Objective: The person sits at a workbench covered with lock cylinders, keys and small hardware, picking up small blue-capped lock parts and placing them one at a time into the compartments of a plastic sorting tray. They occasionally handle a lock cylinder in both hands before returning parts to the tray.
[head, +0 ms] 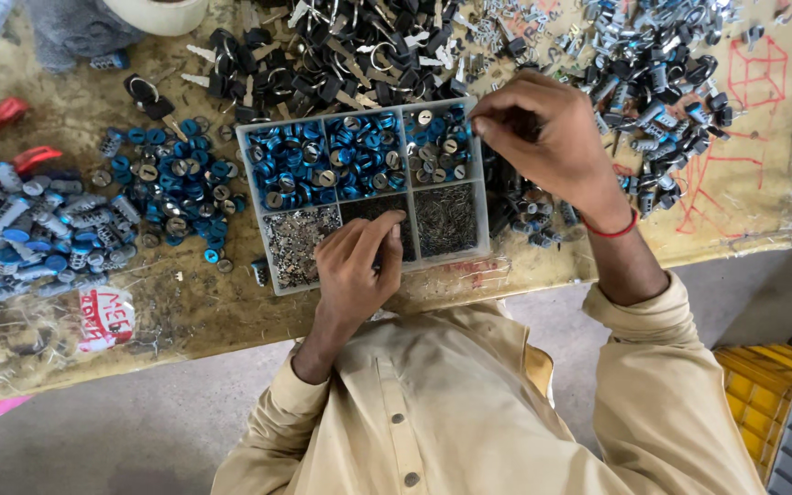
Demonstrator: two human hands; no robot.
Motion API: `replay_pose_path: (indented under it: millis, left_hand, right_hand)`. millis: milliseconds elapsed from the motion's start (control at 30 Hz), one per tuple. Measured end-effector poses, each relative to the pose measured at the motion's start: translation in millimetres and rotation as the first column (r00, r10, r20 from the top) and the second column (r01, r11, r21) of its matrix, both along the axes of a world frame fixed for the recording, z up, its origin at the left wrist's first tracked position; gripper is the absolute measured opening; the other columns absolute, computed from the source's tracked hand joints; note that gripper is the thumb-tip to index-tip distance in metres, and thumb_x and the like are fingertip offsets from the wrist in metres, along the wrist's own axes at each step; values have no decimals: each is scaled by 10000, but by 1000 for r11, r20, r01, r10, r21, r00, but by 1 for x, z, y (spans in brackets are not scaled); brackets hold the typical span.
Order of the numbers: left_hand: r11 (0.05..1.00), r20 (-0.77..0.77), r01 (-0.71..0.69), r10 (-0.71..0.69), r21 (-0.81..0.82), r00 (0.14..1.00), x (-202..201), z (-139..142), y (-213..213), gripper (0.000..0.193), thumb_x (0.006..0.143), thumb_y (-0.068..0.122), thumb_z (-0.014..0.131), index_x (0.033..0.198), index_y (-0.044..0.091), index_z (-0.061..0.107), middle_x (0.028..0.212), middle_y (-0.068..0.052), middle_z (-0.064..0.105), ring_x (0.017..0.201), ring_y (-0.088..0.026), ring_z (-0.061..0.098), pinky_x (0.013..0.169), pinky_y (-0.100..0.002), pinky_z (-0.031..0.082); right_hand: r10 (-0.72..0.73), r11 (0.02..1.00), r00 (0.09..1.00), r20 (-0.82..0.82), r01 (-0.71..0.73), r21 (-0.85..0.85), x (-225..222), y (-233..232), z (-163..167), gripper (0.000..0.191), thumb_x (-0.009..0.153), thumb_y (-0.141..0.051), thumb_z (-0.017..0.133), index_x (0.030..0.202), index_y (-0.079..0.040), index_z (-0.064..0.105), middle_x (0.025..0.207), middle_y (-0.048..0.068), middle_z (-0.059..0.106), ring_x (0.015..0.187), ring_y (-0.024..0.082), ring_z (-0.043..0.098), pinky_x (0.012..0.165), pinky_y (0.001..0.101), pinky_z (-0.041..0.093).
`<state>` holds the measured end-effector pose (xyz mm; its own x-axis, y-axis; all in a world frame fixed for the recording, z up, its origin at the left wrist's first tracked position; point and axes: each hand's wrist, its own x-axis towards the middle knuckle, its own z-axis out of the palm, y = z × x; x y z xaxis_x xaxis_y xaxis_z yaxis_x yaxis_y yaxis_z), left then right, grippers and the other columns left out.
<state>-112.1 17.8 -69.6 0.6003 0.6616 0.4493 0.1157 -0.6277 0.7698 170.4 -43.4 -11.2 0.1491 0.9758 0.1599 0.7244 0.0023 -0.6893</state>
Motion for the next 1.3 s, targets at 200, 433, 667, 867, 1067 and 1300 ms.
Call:
replay_pose_path:
  millis: [200, 433, 667, 867, 1067, 1300]
  left_hand:
    - [1000, -2, -13, 13, 15, 1000, -2, -4, -2, 184, 931, -30, 683, 1098, 43, 709, 675, -21, 596, 542, -132, 546, 482, -306, 406]
    - [1000, 16, -2, 2, 11, 1000, -1, 5, 0, 187, 932, -38, 673, 1105, 29, 697, 723, -48, 621, 590, -160, 586, 530, -321, 444]
    - [1000, -4, -8, 8, 13, 1000, -1, 6, 0, 189, 919, -42, 679, 1088, 39, 705, 702, -44, 607, 574, -161, 576, 512, -321, 431]
    - [1000, 1, -9, 9, 10, 1000, -2, 3, -1, 178, 932, -38, 680, 1087, 46, 703, 687, -36, 588, 559, -153, 549, 507, -322, 410]
    - [1000, -11, -2, 2, 9, 1000, -1, 0, -1, 187, 926, -43, 680, 1087, 48, 712, 657, -20, 583, 522, -137, 525, 474, -307, 386]
    - [1000, 1, 7, -7, -8, 1000, -3, 8, -1, 198, 941, -38, 692, 1118, 49, 704, 709, -54, 590, 572, -184, 541, 532, -349, 405]
  right_hand:
    - [-39, 999, 959, -280, 40, -3, -16, -11, 23, 84, 1045, -47, 746, 1118, -16, 718, 1011, 35, 662, 750, 50, 578, 617, 215, 400]
    - [-37, 999, 868, -494, 51, 15, -23, -19, 22, 94, 1074, -12, 684, 1113, 19, 604, 1091, 62, 646, 818, 53, 611, 674, 210, 497]
    - [-62, 995, 786, -615, 99, 26, -24, -17, 9, 109, 1087, 46, 624, 1074, 5, 524, 1120, 123, 672, 814, 80, 665, 684, 221, 566]
    - [-38, 998, 754, -656, 64, 15, -23, -16, 8, 112, 1098, 53, 623, 1081, 1, 525, 1092, 106, 668, 798, 76, 660, 693, 211, 559]
    - [33, 998, 863, -505, 0, 66, -21, -6, 3, 84, 1084, 46, 660, 1084, -16, 603, 1040, 94, 718, 701, 71, 636, 561, 204, 501]
    - [-362, 921, 925, 115, 337, 194, 39, -36, 32, 135, 1086, 114, 681, 1181, 19, 690, 1041, 114, 722, 812, 124, 662, 703, 270, 503]
